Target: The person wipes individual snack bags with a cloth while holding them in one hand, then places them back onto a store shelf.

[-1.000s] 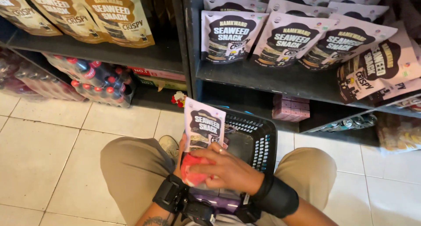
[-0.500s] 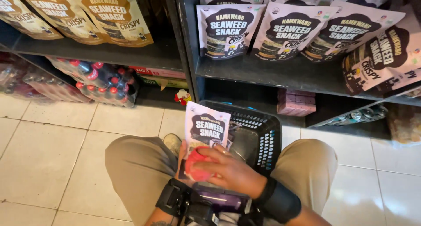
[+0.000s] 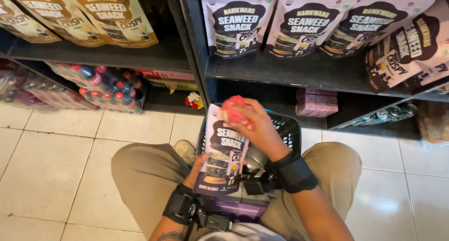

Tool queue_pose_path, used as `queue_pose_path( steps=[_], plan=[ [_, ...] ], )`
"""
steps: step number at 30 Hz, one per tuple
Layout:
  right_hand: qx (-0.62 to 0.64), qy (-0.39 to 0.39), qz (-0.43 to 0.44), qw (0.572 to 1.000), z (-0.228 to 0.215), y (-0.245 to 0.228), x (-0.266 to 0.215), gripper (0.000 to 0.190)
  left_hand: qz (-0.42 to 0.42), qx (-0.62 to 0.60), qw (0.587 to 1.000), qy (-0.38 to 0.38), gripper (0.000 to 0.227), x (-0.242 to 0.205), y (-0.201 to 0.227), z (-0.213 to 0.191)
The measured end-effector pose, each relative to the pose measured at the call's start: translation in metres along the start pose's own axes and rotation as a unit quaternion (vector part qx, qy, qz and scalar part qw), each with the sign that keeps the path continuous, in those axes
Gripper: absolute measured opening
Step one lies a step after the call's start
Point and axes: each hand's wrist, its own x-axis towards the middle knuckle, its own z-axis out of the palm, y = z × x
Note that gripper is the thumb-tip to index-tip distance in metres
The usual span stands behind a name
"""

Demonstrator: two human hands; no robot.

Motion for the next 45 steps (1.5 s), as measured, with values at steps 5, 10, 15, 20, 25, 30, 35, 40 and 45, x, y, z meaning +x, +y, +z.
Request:
queue_pose_path(
  steps=[5, 10, 15, 20, 25, 30, 35, 40, 45],
  plan=[
    [-0.094, 0.033, 0.045, 0.994, 0.007, 0.026, -0.031, 0.046, 0.025, 0.025, 0.987, 0.156, 0.078, -0.013, 0.002, -0.050],
    [-0.162, -0.005, 0.013, 0.987, 0.012, -0.001, -0.063, 0.045, 0.087, -0.004, 0.981, 0.175, 0.075, -0.016, 0.008, -0.020],
    [-0.208, -0.077, -0.015, 0.975, -0.004, -0.043, -0.079, 0.051, 0.126, -0.029, 0.978, 0.161, 0.072, -0.002, 0.017, 0.034],
    [-0.206, -0.120, -0.030, 0.971, -0.011, -0.075, -0.088, 0.056, 0.181, -0.055, 0.970, 0.149, 0.069, 0.009, 0.040, 0.075],
    [-0.150, -0.146, -0.069, 0.975, -0.010, -0.074, -0.087, 0.053, 0.210, -0.085, 0.967, 0.121, 0.066, 0.035, 0.024, 0.053],
    [-0.099, -0.130, -0.013, 0.986, -0.016, -0.016, -0.072, 0.045, 0.176, -0.088, 0.979, 0.044, 0.065, 0.056, 0.000, 0.024],
    [-0.130, -0.013, 0.018, 0.991, -0.019, 0.011, -0.046, 0.044, 0.131, -0.007, 0.987, 0.097, 0.072, 0.052, -0.003, 0.053],
    [-0.048, -0.049, -0.042, 0.997, 0.005, -0.014, -0.079, 0.044, 0.180, -0.062, 0.981, 0.043, 0.075, 0.065, 0.000, 0.035],
    [-0.071, -0.098, -0.063, 0.991, 0.004, -0.029, -0.079, 0.046, 0.170, -0.030, 0.984, 0.040, 0.073, 0.064, -0.010, 0.022]
  ],
)
